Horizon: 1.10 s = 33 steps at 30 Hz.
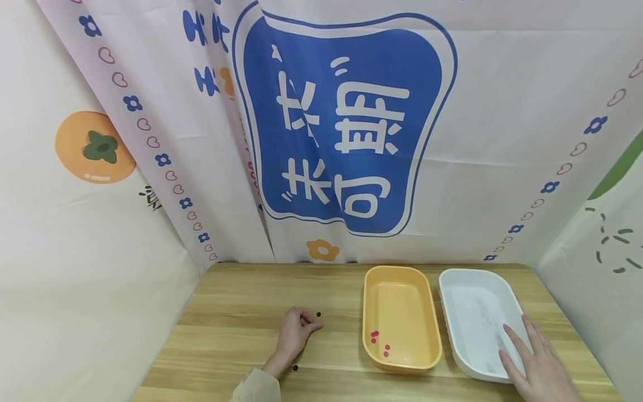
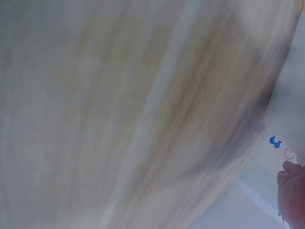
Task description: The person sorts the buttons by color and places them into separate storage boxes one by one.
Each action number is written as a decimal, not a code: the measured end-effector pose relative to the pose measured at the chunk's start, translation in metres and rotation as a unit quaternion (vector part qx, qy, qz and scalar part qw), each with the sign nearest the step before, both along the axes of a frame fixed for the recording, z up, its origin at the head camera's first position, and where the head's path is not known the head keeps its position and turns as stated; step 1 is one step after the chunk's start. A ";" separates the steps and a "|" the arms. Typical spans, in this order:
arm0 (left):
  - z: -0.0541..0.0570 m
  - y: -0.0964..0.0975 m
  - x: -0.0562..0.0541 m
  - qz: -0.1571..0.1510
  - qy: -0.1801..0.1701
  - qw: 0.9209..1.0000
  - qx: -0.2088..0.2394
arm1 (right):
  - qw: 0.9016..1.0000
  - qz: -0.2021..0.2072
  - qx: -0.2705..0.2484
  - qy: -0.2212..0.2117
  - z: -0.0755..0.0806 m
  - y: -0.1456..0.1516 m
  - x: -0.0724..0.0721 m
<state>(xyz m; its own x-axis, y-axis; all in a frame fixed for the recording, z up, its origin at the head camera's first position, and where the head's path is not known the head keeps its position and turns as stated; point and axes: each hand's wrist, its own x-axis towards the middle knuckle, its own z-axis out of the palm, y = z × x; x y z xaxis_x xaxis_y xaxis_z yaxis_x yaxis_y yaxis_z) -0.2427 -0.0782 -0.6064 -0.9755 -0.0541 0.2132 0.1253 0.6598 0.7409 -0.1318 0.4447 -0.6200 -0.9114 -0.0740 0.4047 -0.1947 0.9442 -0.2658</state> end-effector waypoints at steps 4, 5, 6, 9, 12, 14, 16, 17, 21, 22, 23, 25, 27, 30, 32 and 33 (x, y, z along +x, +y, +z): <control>-0.002 0.001 0.000 0.012 0.025 1.000 0.006 | 1.000 0.001 -0.002 0.002 0.001 -0.001 0.000; -0.002 0.001 0.000 0.013 0.028 0.999 0.006 | 1.000 0.002 -0.003 0.002 0.001 -0.001 0.000; -0.002 0.001 0.000 0.014 0.025 1.000 0.008 | 1.000 0.002 -0.004 0.002 0.001 -0.001 0.000; 0.000 0.001 0.000 0.014 0.002 1.000 0.016 | 1.000 0.003 -0.005 0.002 0.002 -0.001 0.000; 0.001 0.002 -0.002 0.010 -0.020 1.000 0.012 | 1.000 0.003 -0.006 -0.001 0.003 -0.001 0.001; 0.002 0.002 -0.003 0.006 -0.025 1.000 0.007 | 1.000 0.002 -0.005 -0.002 0.003 -0.001 0.001; 0.001 0.002 -0.004 0.006 -0.028 1.000 0.002 | 1.000 0.001 -0.004 -0.003 0.003 -0.001 0.001; 0.002 0.002 -0.005 0.007 -0.029 1.000 0.001 | 1.000 0.001 -0.004 -0.003 0.002 -0.001 0.001; 0.002 0.003 -0.004 0.009 -0.025 1.000 0.004 | 1.000 0.000 -0.002 -0.004 0.002 0.000 0.002; 0.001 0.002 -0.004 0.008 -0.022 1.000 0.004 | 1.000 0.000 -0.003 -0.004 0.002 0.000 0.002; 0.000 0.002 -0.005 0.006 -0.018 1.000 0.005 | 1.000 0.000 -0.003 -0.006 0.002 0.000 0.002; -0.003 0.002 -0.006 0.001 -0.001 1.000 0.006 | 1.000 -0.002 -0.002 -0.009 0.002 0.000 0.001; -0.014 0.001 -0.010 0.003 0.029 0.999 0.013 | 1.000 -0.004 -0.001 -0.013 0.002 -0.001 0.001; -0.028 -0.003 -0.019 -0.004 0.049 0.999 0.013 | 1.000 -0.004 0.000 -0.015 0.002 -0.001 0.001; -0.024 -0.002 -0.019 -0.009 0.046 0.999 0.016 | 1.000 -0.003 -0.002 -0.015 0.003 -0.001 0.001; -0.019 -0.002 -0.017 -0.017 0.039 0.999 0.013 | 1.000 -0.002 -0.003 -0.014 0.003 -0.001 0.001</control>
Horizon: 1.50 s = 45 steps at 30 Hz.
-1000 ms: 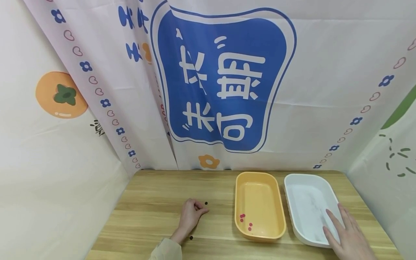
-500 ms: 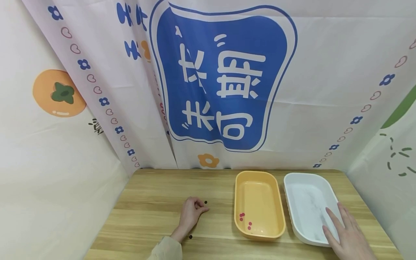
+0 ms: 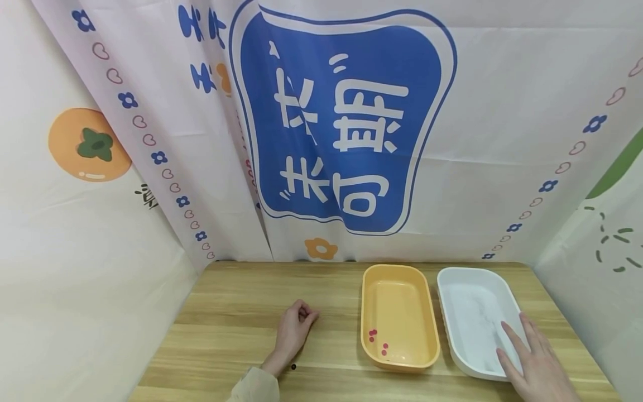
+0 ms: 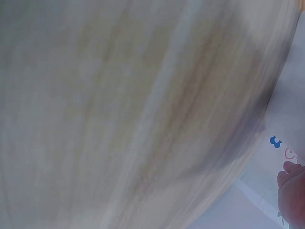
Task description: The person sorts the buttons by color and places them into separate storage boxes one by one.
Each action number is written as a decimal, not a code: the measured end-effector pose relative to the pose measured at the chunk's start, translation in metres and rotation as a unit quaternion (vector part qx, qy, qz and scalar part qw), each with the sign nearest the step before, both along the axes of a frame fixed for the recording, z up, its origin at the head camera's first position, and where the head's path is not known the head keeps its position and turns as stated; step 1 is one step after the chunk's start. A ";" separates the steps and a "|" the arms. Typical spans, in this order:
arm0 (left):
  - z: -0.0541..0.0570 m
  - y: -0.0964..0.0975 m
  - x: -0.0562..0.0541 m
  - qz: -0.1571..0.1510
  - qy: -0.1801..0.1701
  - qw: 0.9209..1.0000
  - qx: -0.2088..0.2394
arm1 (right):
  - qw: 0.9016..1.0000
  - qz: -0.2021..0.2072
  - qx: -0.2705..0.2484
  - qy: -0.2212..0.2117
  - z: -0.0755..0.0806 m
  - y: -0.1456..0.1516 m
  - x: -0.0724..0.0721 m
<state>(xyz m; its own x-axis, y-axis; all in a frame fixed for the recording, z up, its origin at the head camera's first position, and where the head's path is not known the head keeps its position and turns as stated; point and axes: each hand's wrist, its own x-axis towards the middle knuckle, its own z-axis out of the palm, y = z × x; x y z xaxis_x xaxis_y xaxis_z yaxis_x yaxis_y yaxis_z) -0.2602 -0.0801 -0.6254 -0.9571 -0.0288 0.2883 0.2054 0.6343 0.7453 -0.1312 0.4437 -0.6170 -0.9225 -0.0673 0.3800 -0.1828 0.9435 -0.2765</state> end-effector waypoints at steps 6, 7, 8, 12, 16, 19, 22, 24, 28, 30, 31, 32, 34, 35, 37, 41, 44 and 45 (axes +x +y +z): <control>0.029 0.007 0.012 -0.050 -0.008 0.998 0.040 | 1.000 -0.001 -0.002 0.000 0.001 -0.001 -0.001; 0.030 0.007 0.013 -0.058 -0.011 0.997 0.050 | 1.000 0.000 -0.002 0.001 0.001 -0.001 -0.001; 0.030 0.008 0.013 -0.065 -0.014 0.996 0.059 | 1.000 0.001 -0.002 0.001 0.001 -0.001 -0.001; 0.033 0.009 0.015 -0.077 -0.042 0.991 0.098 | 1.000 0.001 0.001 0.002 0.001 -0.001 -0.001; 0.038 0.010 0.015 -0.092 -0.073 0.981 0.152 | 1.000 0.003 0.003 0.007 0.001 0.000 0.000; 0.043 0.010 0.016 -0.119 -0.095 0.968 0.198 | 1.000 0.008 0.000 0.011 0.001 0.000 0.000; 0.050 0.010 0.017 -0.145 -0.114 0.957 0.224 | 1.000 0.007 0.000 0.006 0.002 0.001 0.001; 0.054 0.012 0.018 -0.152 -0.122 0.955 0.223 | 1.000 0.005 0.001 0.004 0.002 0.000 0.001; 0.061 0.017 0.022 -0.159 -0.121 0.957 0.210 | 1.000 0.005 0.001 0.004 0.003 0.000 0.001; 0.065 0.021 0.025 -0.161 -0.118 0.957 0.211 | 1.000 0.005 0.001 0.004 0.003 -0.001 0.001; 0.067 0.023 0.026 -0.161 -0.114 0.958 0.209 | 1.000 0.005 0.002 0.002 0.003 -0.001 0.001; 0.069 0.026 0.026 -0.160 -0.110 0.959 0.205 | 1.000 0.006 0.001 0.004 0.003 -0.001 0.001; 0.074 0.031 0.027 -0.158 -0.103 0.961 0.201 | 1.000 0.007 -0.002 0.005 0.004 -0.001 0.001; 0.076 0.034 0.028 -0.157 -0.100 0.962 0.200 | 1.000 0.007 -0.003 0.005 0.005 -0.002 0.001; 0.080 0.039 0.028 -0.158 -0.096 0.963 0.195 | 1.000 0.005 -0.002 0.000 0.006 -0.002 0.000; 0.086 0.051 0.028 -0.168 -0.093 0.961 0.201 | 1.000 -0.003 0.005 -0.020 0.009 -0.003 -0.001; 0.090 0.062 0.030 -0.173 -0.080 0.962 0.195 | 1.000 -0.007 0.008 -0.030 0.009 -0.003 -0.001; 0.091 0.066 0.031 -0.174 -0.074 0.963 0.190 | 0.999 -0.007 0.008 -0.031 0.008 -0.003 0.000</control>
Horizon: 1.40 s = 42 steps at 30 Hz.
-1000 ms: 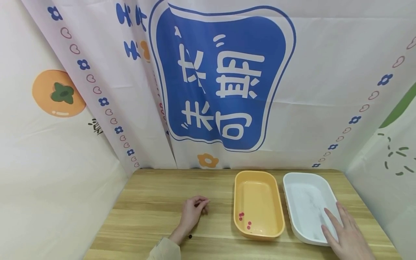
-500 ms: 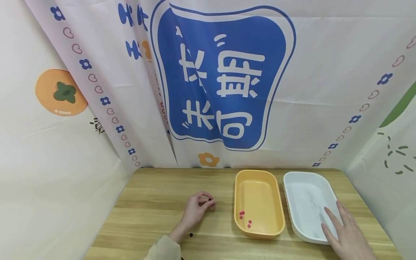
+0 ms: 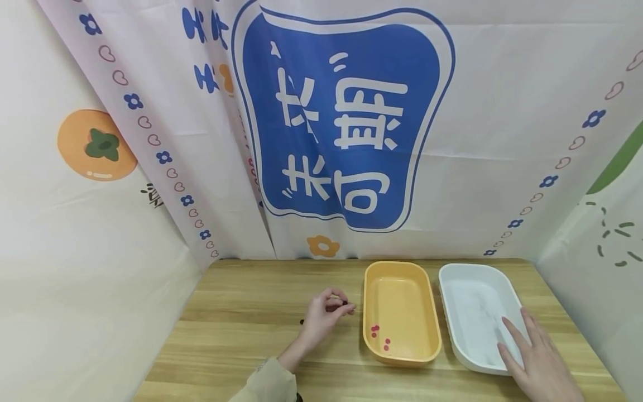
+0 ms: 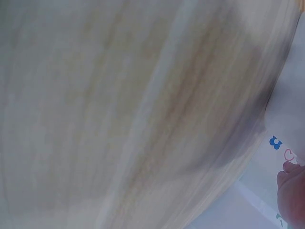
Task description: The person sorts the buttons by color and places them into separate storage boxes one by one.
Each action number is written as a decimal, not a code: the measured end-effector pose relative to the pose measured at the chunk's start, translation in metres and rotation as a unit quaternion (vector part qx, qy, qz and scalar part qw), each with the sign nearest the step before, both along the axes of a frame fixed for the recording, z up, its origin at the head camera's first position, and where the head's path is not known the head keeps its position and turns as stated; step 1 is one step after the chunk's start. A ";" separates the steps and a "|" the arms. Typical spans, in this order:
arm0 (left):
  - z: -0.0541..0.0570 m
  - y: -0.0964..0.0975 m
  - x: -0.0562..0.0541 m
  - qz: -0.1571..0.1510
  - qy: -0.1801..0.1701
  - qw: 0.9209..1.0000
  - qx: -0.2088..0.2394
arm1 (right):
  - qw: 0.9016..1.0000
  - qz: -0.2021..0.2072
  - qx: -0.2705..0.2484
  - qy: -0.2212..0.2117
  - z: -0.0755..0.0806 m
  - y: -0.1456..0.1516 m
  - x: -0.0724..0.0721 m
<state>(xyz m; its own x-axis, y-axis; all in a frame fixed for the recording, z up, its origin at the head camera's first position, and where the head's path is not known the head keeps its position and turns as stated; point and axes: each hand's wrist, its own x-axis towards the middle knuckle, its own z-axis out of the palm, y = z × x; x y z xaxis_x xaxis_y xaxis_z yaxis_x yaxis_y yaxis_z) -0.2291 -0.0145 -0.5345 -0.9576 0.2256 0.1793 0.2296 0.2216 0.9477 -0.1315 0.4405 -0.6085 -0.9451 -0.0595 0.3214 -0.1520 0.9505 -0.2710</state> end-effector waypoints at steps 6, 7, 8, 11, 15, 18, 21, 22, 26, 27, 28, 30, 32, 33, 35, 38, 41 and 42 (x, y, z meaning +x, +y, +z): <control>0.008 0.026 0.007 -0.021 0.014 1.000 -0.012 | 1.000 0.009 -0.005 0.017 -0.004 0.000 0.002; 0.009 0.031 0.008 -0.026 0.015 0.999 -0.014 | 1.000 0.010 -0.006 0.019 -0.004 0.000 0.002; 0.011 0.035 0.010 -0.030 0.017 0.999 -0.016 | 1.000 0.010 -0.007 0.021 -0.004 0.000 0.002; 0.014 0.049 0.013 -0.042 0.027 0.998 -0.023 | 1.000 0.006 -0.007 0.016 -0.003 0.000 0.001; 0.017 0.067 0.017 -0.060 0.050 0.996 -0.031 | 1.000 0.007 -0.007 0.022 -0.003 0.001 0.000; 0.018 0.080 0.018 -0.073 0.069 0.994 -0.043 | 0.999 0.016 -0.011 0.041 -0.006 0.002 0.000; 0.020 0.094 0.020 -0.091 0.086 0.991 -0.048 | 0.998 0.024 -0.016 0.057 -0.008 0.004 0.000; 0.020 0.099 0.020 -0.097 0.091 0.990 -0.048 | 0.998 0.024 -0.017 0.057 -0.009 0.004 0.000; 0.020 0.118 0.020 -0.119 0.089 0.988 -0.040 | 0.998 0.022 -0.016 0.054 -0.009 0.004 -0.001; 0.020 0.123 0.021 -0.120 0.084 0.988 -0.039 | 0.998 0.023 -0.017 0.055 -0.009 0.004 -0.001; 0.019 0.127 0.022 -0.122 0.082 0.988 -0.042 | 0.998 0.022 -0.016 0.053 -0.009 0.004 -0.001; 0.018 0.136 0.024 -0.124 0.080 0.988 -0.054 | 0.998 0.022 -0.016 0.052 -0.008 0.004 -0.001; 0.016 0.145 0.027 -0.122 0.089 0.986 -0.077 | 0.998 0.021 -0.015 0.052 -0.008 0.004 -0.001; 0.015 0.149 0.029 -0.121 0.094 0.984 -0.088 | 0.998 0.022 -0.017 0.054 -0.008 0.003 -0.001; 0.013 0.156 0.032 -0.118 0.111 0.980 -0.113 | 0.998 0.021 -0.018 0.054 -0.008 0.003 -0.001; 0.010 0.167 0.035 -0.115 0.141 0.973 -0.144 | 0.998 0.017 -0.019 0.050 -0.007 0.002 -0.001; 0.007 0.177 0.037 -0.112 0.186 0.958 -0.185 | 0.999 0.011 -0.018 0.036 -0.007 0.002 -0.001; 0.006 0.180 0.038 -0.111 0.201 0.953 -0.198 | 0.999 0.009 -0.017 0.031 -0.007 0.001 -0.002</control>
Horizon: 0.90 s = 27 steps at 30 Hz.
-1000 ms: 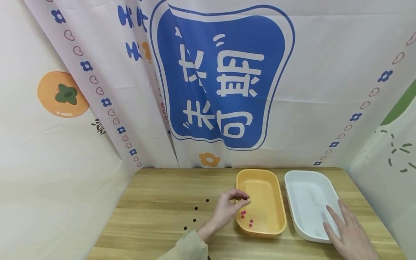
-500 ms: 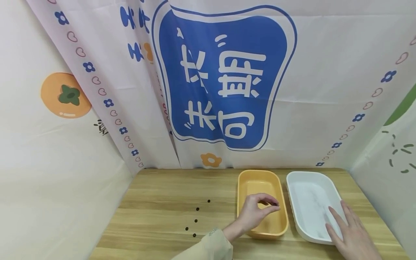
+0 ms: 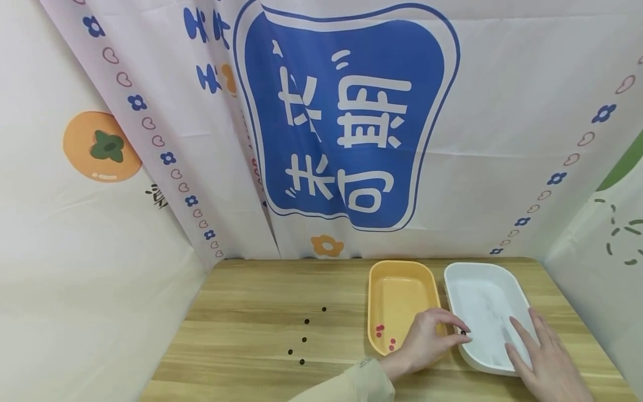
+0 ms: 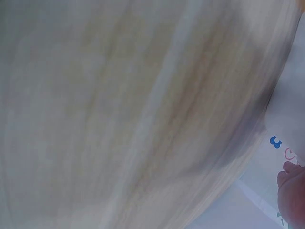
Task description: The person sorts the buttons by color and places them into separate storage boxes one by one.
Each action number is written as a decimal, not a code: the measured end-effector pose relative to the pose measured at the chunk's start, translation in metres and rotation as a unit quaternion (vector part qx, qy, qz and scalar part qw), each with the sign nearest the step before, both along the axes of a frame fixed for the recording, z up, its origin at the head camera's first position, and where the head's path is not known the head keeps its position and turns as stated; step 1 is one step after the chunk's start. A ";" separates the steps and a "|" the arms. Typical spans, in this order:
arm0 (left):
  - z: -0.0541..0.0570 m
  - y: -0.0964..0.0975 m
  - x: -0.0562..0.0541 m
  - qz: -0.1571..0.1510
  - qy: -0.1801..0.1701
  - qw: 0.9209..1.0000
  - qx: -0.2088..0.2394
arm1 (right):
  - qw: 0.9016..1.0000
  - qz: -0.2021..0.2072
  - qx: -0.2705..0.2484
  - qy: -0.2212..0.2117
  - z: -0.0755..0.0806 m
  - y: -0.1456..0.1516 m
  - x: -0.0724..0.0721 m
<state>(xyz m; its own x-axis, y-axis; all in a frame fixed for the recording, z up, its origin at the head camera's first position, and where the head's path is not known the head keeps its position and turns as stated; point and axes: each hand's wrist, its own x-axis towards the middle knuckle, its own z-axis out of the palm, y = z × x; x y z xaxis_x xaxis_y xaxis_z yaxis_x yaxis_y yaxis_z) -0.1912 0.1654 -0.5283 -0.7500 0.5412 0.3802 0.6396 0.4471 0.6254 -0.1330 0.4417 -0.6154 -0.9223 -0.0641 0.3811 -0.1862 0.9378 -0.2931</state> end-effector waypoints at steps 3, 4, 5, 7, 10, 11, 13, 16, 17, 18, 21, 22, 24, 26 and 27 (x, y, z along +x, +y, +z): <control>0.000 0.012 0.000 0.001 0.047 0.998 -0.035 | 1.000 -0.001 -0.003 -0.004 0.002 0.001 0.000; 0.001 0.016 0.001 0.002 0.058 0.997 -0.046 | 1.000 -0.001 -0.003 -0.004 0.003 0.002 0.000; 0.001 0.020 0.000 0.004 0.066 0.996 -0.054 | 1.000 0.000 -0.003 -0.003 0.003 0.002 0.000; 0.001 0.026 0.000 0.010 0.081 0.994 -0.070 | 1.000 0.002 -0.004 -0.002 0.003 0.002 0.000; -0.001 0.033 -0.002 0.018 0.100 0.991 -0.087 | 1.000 0.000 0.000 -0.006 0.003 0.001 -0.001; -0.002 0.035 -0.002 0.021 0.107 0.990 -0.092 | 1.000 0.000 0.001 -0.006 0.003 0.001 -0.001; -0.004 0.037 -0.003 0.029 0.123 0.987 -0.102 | 1.000 0.000 0.000 -0.003 0.002 0.001 0.000; -0.007 0.038 -0.004 0.039 0.135 0.983 -0.115 | 1.000 0.004 -0.004 0.009 0.000 0.001 0.001; -0.008 0.037 -0.003 0.040 0.134 0.983 -0.119 | 1.000 0.005 -0.004 0.010 -0.001 0.001 0.002; -0.008 0.036 -0.003 0.040 0.130 0.983 -0.123 | 1.000 0.007 -0.006 0.013 -0.001 0.001 0.003; -0.007 0.030 -0.004 0.028 0.116 0.984 -0.132 | 1.000 0.013 -0.008 0.023 -0.002 0.000 0.004; -0.005 0.027 -0.005 0.020 0.111 0.984 -0.134 | 0.999 0.016 -0.009 0.026 -0.001 0.000 0.004; 0.000 0.018 -0.007 0.005 0.102 0.985 -0.140 | 0.999 0.025 -0.014 0.040 0.000 0.001 0.004; 0.005 0.007 -0.010 -0.012 0.094 0.985 -0.144 | 0.998 0.031 -0.016 0.049 0.001 0.001 0.003; 0.008 0.001 -0.011 -0.020 0.091 0.985 -0.148 | 0.998 0.033 -0.015 0.052 0.002 0.002 0.003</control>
